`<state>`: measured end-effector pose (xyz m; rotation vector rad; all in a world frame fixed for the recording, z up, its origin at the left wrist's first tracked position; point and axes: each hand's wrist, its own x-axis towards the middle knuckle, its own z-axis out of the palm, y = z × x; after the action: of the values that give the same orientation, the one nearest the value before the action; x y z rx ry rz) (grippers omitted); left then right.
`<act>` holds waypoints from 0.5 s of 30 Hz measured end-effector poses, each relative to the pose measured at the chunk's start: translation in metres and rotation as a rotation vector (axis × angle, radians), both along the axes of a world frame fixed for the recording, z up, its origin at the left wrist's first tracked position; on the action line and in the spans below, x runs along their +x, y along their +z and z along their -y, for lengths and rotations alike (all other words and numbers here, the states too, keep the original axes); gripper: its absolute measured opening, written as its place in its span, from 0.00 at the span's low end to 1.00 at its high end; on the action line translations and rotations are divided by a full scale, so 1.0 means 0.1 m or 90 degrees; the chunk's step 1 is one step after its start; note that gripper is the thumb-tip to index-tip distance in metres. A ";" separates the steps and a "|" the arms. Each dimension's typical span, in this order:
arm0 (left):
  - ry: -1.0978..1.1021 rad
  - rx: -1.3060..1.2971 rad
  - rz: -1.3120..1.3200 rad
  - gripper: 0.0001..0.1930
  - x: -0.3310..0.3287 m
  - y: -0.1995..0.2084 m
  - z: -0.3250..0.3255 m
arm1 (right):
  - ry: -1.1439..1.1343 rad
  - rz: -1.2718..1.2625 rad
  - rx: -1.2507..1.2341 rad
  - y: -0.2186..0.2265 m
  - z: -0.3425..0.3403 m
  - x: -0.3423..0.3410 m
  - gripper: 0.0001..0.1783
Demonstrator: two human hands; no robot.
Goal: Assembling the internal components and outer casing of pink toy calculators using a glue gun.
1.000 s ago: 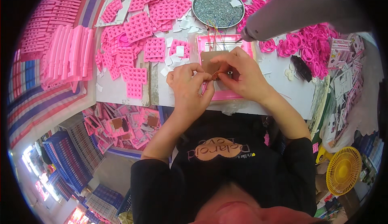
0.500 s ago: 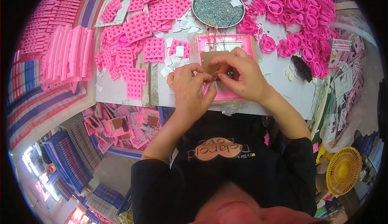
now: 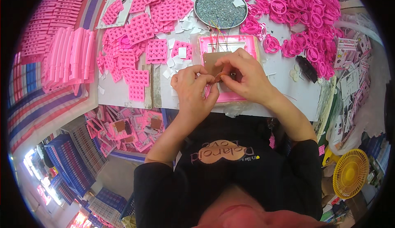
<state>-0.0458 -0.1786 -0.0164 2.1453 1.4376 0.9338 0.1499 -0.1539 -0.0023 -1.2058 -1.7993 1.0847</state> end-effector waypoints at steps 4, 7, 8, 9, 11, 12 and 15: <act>-0.015 -0.053 0.078 0.08 -0.01 0.02 0.01 | -0.016 0.163 0.373 -0.01 0.01 -0.02 0.17; -0.020 -0.109 0.172 0.08 0.00 0.01 0.02 | -0.012 0.105 0.264 -0.07 0.21 -0.05 0.17; -0.018 -0.123 0.194 0.08 0.02 -0.01 0.03 | -0.020 0.103 0.251 -0.05 0.25 -0.05 0.16; -0.016 -0.136 0.216 0.08 0.03 -0.01 0.03 | -0.029 0.090 0.243 -0.04 0.26 -0.06 0.16; -0.014 -0.129 0.181 0.08 0.02 0.02 0.03 | -0.046 0.066 0.228 -0.02 0.26 -0.05 0.15; -0.013 -0.126 0.165 0.08 0.02 0.05 0.03 | -0.052 0.052 0.214 -0.04 0.27 -0.05 0.15; -0.048 -0.041 0.081 0.07 -0.01 0.11 -0.02 | -0.059 0.032 0.192 -0.09 0.29 -0.05 0.13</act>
<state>-0.0466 -0.1768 -0.0057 2.0408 1.2992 0.9641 0.1453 -0.1833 -0.0110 -1.1279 -1.8471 0.7047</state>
